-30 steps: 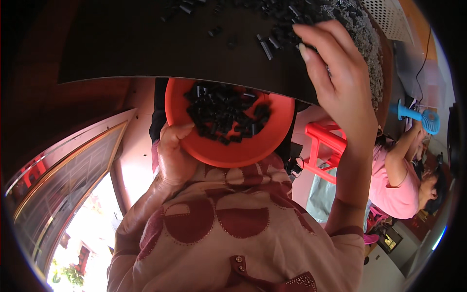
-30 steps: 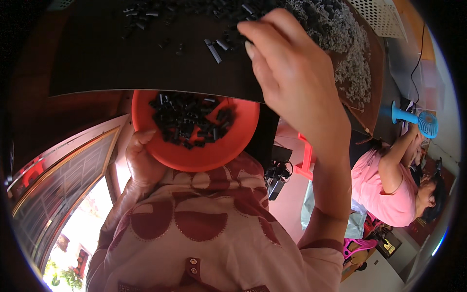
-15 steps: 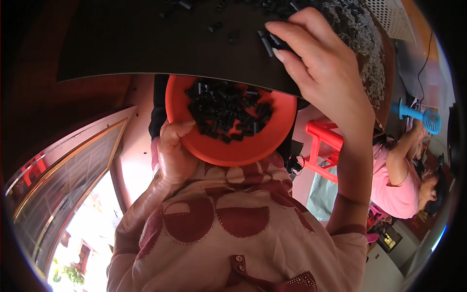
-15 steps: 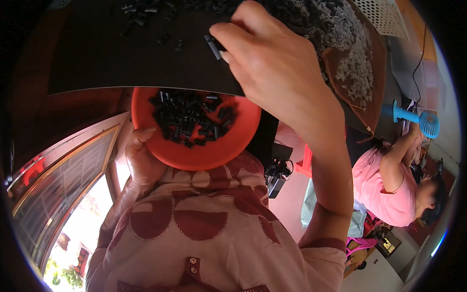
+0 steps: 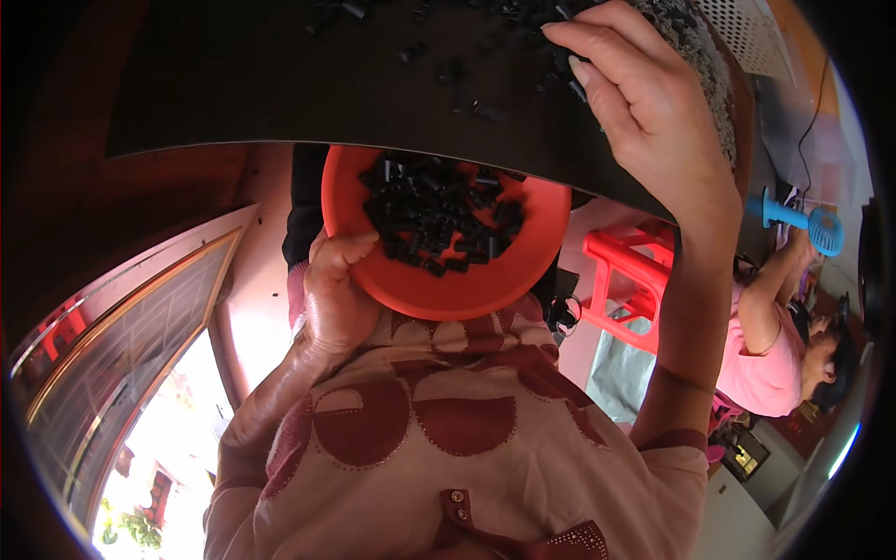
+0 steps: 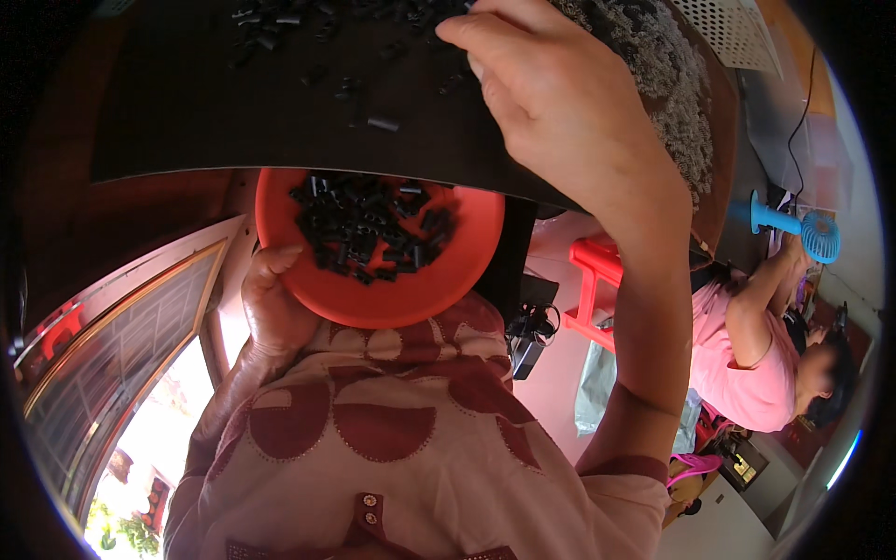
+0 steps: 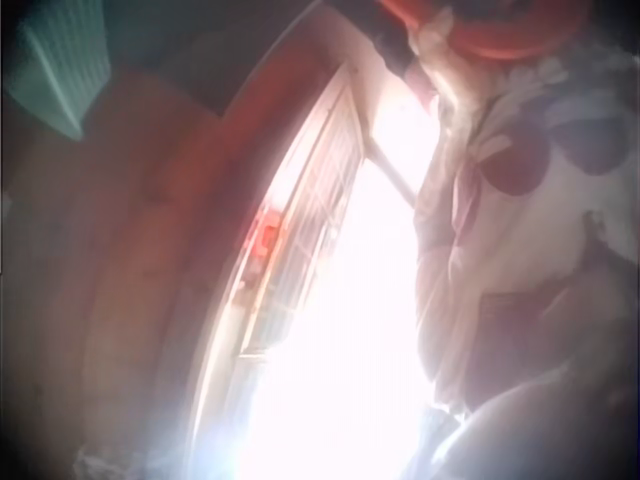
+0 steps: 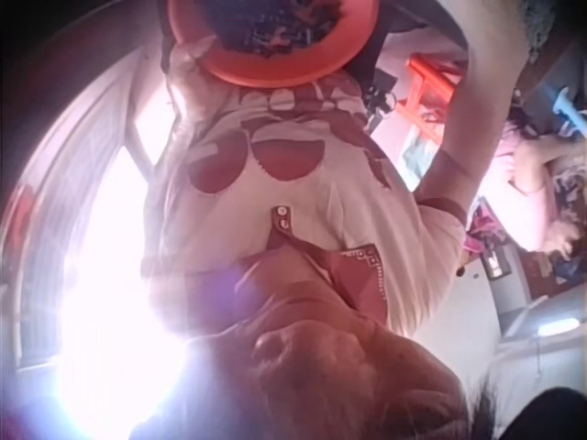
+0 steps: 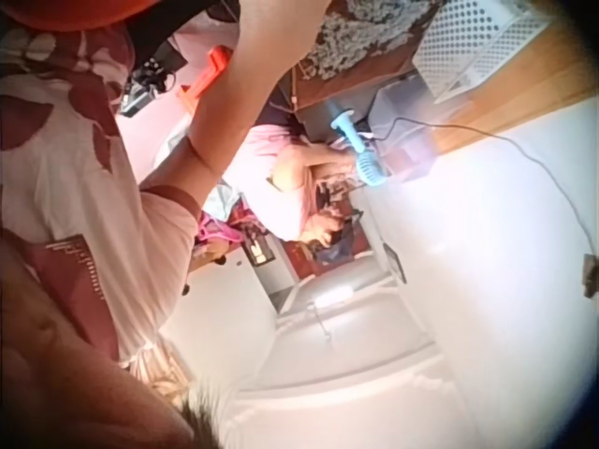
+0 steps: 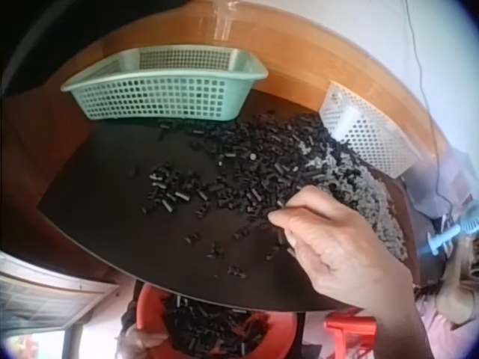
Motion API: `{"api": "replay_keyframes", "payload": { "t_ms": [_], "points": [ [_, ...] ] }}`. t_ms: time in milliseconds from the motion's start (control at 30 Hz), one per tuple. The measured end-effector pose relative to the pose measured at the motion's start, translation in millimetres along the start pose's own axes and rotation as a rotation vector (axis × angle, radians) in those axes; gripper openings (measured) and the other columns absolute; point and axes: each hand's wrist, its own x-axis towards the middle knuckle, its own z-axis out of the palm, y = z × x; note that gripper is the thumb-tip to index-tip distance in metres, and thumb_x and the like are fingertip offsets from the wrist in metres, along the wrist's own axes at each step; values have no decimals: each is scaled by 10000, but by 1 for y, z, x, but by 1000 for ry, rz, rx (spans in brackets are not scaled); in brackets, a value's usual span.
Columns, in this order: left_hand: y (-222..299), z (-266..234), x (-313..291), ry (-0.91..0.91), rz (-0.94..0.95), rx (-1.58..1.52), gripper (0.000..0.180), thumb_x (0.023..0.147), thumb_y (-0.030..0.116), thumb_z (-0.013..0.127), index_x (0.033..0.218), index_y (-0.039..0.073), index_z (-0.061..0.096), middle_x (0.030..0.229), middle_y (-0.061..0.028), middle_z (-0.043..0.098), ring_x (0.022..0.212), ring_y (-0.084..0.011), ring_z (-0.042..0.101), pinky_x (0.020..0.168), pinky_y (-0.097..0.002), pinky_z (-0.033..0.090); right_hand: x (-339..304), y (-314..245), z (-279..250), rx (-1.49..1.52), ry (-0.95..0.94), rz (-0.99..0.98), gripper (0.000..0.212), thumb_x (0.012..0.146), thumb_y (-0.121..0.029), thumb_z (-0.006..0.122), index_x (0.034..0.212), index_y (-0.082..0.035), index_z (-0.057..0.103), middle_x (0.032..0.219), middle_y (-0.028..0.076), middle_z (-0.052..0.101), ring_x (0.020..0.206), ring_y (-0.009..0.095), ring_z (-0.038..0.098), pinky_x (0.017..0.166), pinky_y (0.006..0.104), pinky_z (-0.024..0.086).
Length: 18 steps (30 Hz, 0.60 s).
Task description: Assembling small black plastic tubes with tiny silver pins.
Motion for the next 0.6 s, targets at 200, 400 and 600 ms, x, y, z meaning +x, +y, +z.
{"api": "replay_keyframes", "payload": {
  "t_ms": [200,400,600],
  "points": [
    [2,1,0,-16,-30,-31,246,887,105,542,1070,-29,638,1137,-103,643,1095,-199,571,1017,-339,446,-1,-5,3,-38,-19,-27,281,857,76,635,1137,48,650,1029,135,588,794,280,657,686,337,544],
    [11,18,-5,-27,-73,-103,278,873,125,547,1094,-17,638,1113,-99,654,1065,-211,586,996,-342,451,-2,-7,8,-23,3,-29,269,862,49,641,1131,38,647,1024,129,581,786,266,657,663,340,549],
    [9,13,-10,24,-46,-63,287,871,126,547,1105,-17,633,1111,-103,658,1069,-214,591,1011,-350,451,17,-12,27,-52,-76,7,250,877,14,635,1125,32,612,1002,120,546,763,271,650,658,358,563]
  ]
}}
